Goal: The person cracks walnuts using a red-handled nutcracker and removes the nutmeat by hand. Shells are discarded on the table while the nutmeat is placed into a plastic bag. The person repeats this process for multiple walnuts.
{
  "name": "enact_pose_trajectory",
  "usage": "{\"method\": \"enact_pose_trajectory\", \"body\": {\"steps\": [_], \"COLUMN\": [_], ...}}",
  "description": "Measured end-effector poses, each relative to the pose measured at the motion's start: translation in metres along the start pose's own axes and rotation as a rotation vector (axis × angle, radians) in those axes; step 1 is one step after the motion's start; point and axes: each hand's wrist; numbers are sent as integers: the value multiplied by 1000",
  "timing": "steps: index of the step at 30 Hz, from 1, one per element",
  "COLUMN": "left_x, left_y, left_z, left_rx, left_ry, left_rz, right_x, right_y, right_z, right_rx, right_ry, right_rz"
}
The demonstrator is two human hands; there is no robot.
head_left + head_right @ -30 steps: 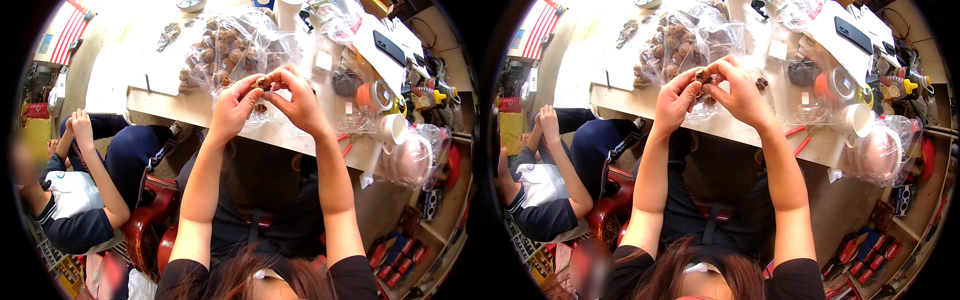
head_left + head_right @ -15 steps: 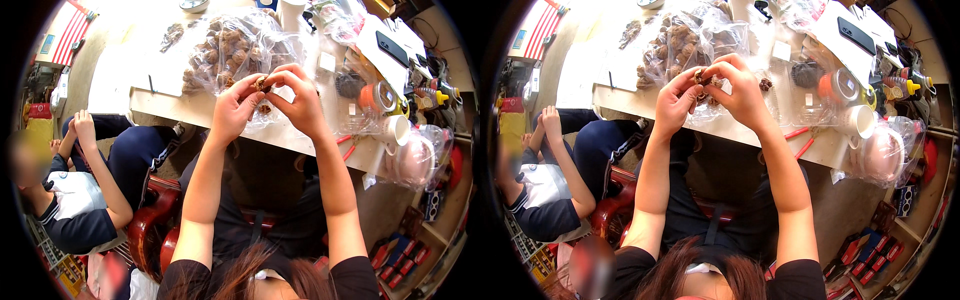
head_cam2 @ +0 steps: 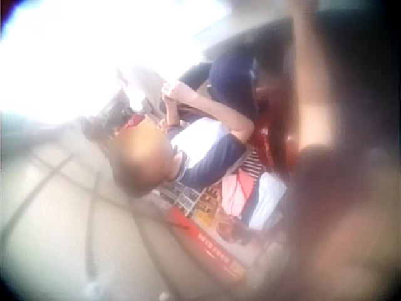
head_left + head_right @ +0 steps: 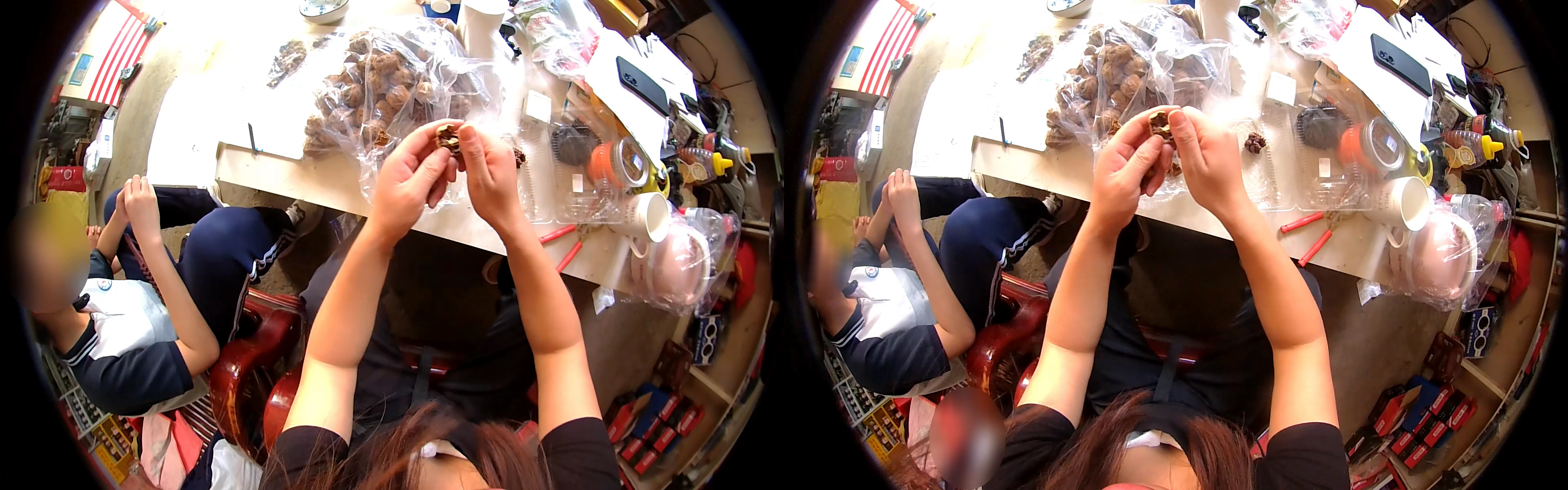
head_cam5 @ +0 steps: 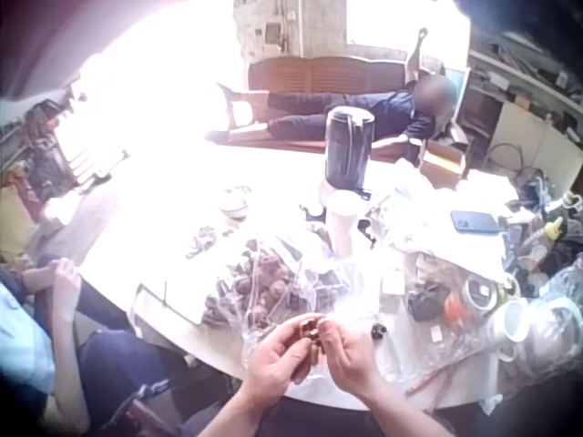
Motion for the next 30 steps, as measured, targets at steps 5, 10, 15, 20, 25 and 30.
{"method": "enact_pose_trajectory", "body": {"steps": [5, 10, 15, 20, 25, 30], "left_x": [4, 7, 8, 6, 6, 11], "left_y": [12, 19, 31, 34, 37, 24], "left_z": [12, 21, 25, 28, 24, 35], "left_rx": [216, 685, 658, 527, 535, 331], "left_ry": [105, 305, 269, 127, 98, 57], "left_rz": [-272, -375, -494, -466, -484, -373], "right_x": [-1, -5, -12, -14, -16, -11], "right_y": [0, 2, 15, 7, 6, 6], "right_z": [0, -5, -3, -19, -21, -21], "right_rx": [-508, -487, -290, -436, -474, -504], "right_ry": [-327, -467, -288, -407, -458, -576], "right_rz": [-82, -96, -113, -118, -139, -101]}}
Point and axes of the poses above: each hand's wrist, its own x-axis towards the middle knuckle, its own y-axis out of the palm, z = x × y, and after that the axes turned 15 degrees about x, right-handed
